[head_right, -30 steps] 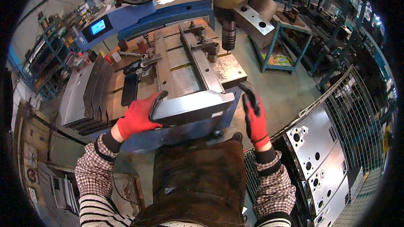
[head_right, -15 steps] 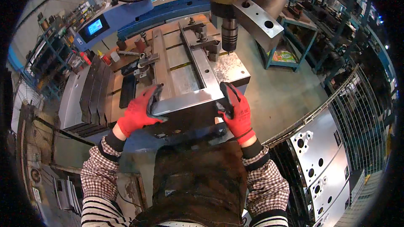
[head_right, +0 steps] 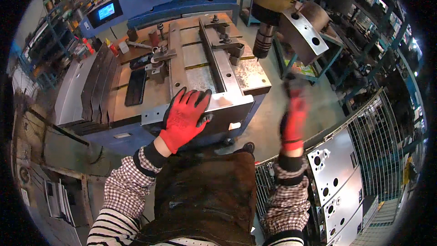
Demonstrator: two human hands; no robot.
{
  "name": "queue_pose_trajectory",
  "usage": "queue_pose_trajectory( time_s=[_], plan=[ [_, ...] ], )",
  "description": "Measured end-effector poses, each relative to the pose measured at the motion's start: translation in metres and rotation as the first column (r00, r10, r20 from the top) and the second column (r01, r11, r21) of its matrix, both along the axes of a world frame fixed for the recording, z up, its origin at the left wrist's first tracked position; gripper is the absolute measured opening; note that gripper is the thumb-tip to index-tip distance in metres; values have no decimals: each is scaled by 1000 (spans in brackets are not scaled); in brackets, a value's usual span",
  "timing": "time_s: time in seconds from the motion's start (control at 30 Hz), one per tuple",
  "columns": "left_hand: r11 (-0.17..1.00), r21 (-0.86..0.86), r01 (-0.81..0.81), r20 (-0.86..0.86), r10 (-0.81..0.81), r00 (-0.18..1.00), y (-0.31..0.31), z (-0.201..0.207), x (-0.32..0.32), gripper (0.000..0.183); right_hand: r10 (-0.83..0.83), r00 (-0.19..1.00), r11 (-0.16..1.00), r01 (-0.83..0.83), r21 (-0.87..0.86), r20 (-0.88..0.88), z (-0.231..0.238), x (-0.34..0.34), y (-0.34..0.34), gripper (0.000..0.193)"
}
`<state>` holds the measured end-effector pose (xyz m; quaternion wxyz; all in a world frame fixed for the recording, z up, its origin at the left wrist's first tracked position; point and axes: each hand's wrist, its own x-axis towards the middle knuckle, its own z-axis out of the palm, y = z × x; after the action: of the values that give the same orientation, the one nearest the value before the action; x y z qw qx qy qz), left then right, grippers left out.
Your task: The recorder is seen operating an industrial drill press to make holes in metal sheets.
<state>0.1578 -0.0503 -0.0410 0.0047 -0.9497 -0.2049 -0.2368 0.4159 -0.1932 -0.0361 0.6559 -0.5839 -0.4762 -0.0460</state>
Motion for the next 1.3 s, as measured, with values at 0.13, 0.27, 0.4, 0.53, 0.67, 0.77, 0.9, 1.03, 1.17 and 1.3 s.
queue_pose_trajectory(
  time_s=[0.13,0.27,0.4,0.53,0.67,0.77,0.9,1.03,1.17,1.3],
  plan=[
    [999,-35,6,6,-6,1000,-2,2,0,61,-47,994,884,-5,467,101,138,-1,-3,52],
    [1000,-26,16,17,-16,1000,-1,2,-2,61,82,864,932,-243,270,497,232,50,7,50],
    [999,-27,42,60,-40,997,1,-2,1,60,-96,778,977,-47,209,621,262,51,17,49],
    [998,-21,55,84,-53,995,2,-2,2,58,-70,803,985,-37,166,592,270,47,26,49],
    [997,-17,69,115,-66,991,4,-4,2,57,-39,817,988,-54,144,575,274,39,34,49],
    [997,1,79,122,-79,989,5,-6,3,57,-27,832,987,-65,145,554,280,38,36,48],
    [998,-1,62,96,-62,993,4,-4,3,58,7,856,986,-91,138,517,278,30,35,48],
    [997,-8,71,125,-69,990,5,-6,5,59,63,895,982,-135,132,442,272,18,29,48],
    [998,-55,42,110,-35,993,4,-5,2,61,169,928,964,-226,141,332,251,-2,28,48],
    [996,-68,55,130,-45,991,4,-7,5,62,191,951,959,-234,161,244,232,-36,19,48]
  ],
)
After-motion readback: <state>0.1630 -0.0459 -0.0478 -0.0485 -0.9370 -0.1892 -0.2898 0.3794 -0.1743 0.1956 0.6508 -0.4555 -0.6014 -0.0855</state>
